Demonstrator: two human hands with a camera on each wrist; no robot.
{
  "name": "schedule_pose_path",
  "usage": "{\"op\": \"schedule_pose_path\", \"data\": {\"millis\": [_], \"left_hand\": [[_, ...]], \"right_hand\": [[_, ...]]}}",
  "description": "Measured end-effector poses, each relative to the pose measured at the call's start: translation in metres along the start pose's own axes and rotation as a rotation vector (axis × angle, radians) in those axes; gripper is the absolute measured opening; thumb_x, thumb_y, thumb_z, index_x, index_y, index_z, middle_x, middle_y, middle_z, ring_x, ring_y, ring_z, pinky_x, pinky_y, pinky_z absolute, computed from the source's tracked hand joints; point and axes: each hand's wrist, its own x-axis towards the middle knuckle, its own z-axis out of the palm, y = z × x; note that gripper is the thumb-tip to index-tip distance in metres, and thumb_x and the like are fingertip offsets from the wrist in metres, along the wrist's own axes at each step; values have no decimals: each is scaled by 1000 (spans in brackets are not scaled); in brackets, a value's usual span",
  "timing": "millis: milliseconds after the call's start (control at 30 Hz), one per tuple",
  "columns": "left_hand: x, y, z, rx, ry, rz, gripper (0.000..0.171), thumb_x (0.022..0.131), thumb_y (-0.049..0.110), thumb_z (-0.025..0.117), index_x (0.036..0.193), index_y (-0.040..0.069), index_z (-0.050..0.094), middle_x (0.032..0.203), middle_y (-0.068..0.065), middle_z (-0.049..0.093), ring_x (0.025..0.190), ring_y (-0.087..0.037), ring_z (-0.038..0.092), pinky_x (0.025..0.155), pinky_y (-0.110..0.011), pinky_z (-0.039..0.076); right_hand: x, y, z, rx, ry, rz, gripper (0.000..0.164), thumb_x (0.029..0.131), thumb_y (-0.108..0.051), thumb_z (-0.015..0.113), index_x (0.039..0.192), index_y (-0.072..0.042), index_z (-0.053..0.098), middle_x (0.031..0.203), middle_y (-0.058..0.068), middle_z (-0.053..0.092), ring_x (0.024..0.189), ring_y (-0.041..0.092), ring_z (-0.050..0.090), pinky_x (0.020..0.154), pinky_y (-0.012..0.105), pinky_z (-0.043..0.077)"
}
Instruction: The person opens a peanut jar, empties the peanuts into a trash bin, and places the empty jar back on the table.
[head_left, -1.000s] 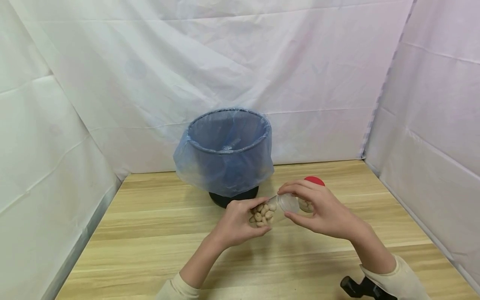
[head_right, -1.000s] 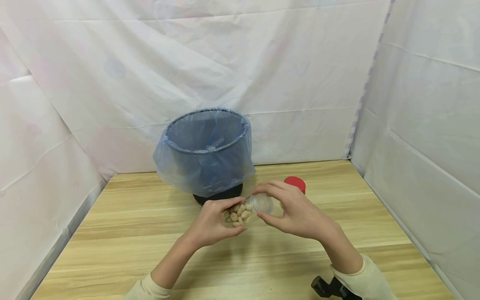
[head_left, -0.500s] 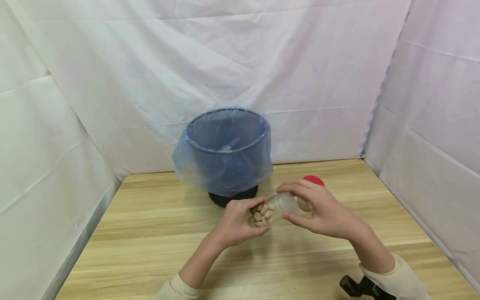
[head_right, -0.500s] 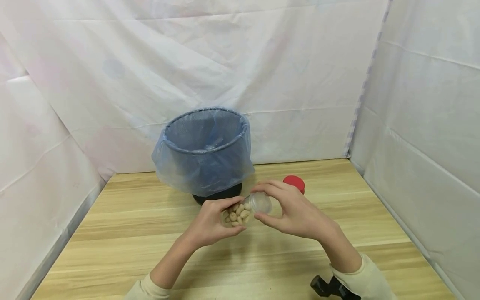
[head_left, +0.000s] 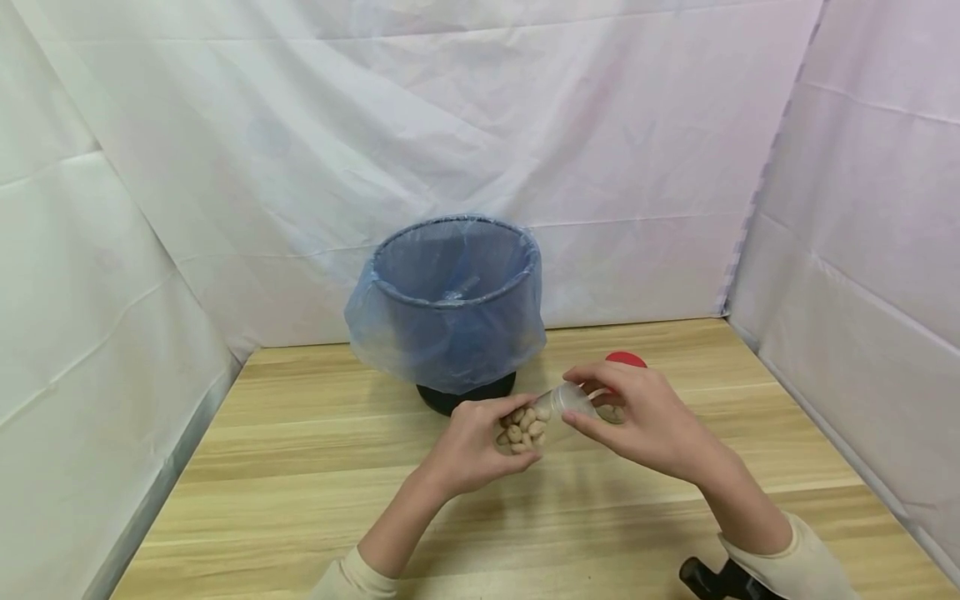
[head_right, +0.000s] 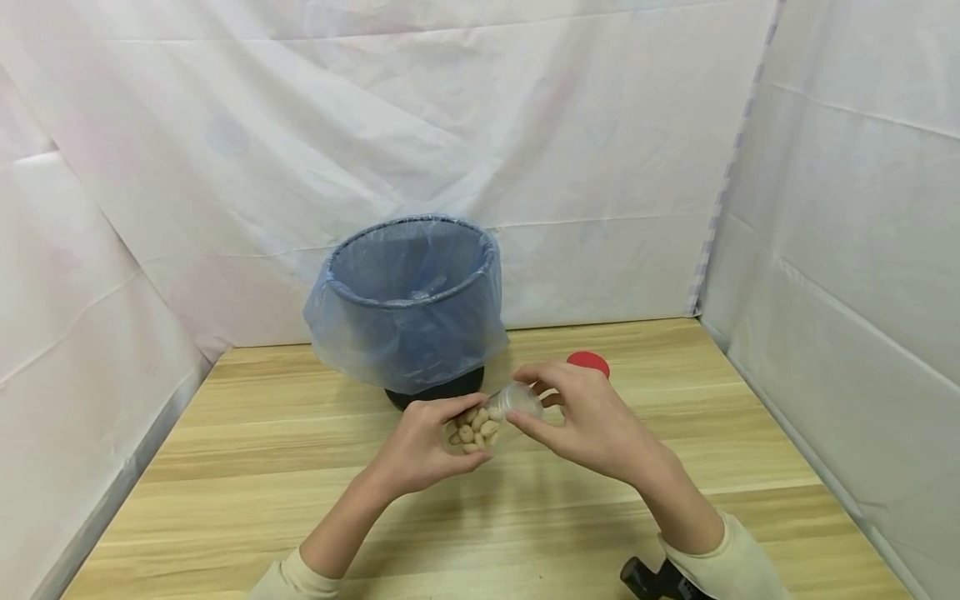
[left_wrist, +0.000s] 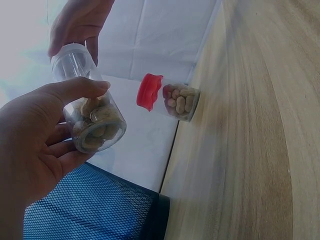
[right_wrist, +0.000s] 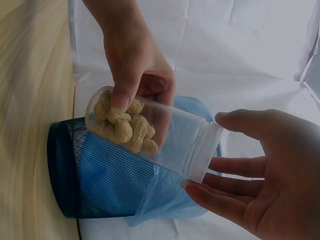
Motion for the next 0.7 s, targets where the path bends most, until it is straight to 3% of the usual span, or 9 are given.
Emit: {"op": "schedule_pose_path", "data": {"millis": [167, 300, 400, 533, 700], "left_hand": [[0, -1, 0, 0, -2, 2, 65, 84, 21, 95, 143, 9, 70, 125, -4, 79, 98, -9, 74, 83, -22, 61], [0, -2, 0, 4, -6, 6, 65, 84, 21, 95, 143, 9, 70, 125, -4, 79, 98, -9, 74, 83, -22, 61], [-1, -2, 0, 2, -8, 6, 65, 84, 20, 95, 143, 9, 70, 125, -4, 79, 99, -9, 74, 84, -22, 61], [-1, -2, 0, 10, -7, 7, 66, 84, 20, 95, 143, 8, 69, 127, -5, 78, 99, -9, 74, 84, -22, 61], [0, -2, 0, 25, 3, 13, 65, 84, 21, 95, 142, 8, 70, 126, -5, 79, 98, -9, 74, 83, -22, 61]], "right_hand": [[1, 3, -2, 50, -45, -93, 38, 97, -16, 83, 133, -12, 71, 127, -3, 73, 111, 12, 72, 91, 31, 65], [2, 6, -2, 10, -76, -208, 46, 94, -7, 83, 137, -17, 68, 130, -5, 70, 115, 12, 66, 96, 35, 64], [2, 7, -3, -33, -85, -249, 52, 92, -5, 84, 139, -18, 67, 132, -5, 69, 115, 12, 64, 96, 36, 64], [1, 7, -2, -45, -82, -233, 54, 93, -9, 85, 142, -18, 65, 135, -4, 68, 119, 14, 64, 97, 36, 64], [1, 3, 0, -70, -15, -96, 51, 95, -27, 87, 140, -14, 66, 134, -1, 70, 117, 17, 72, 93, 36, 65]]}}
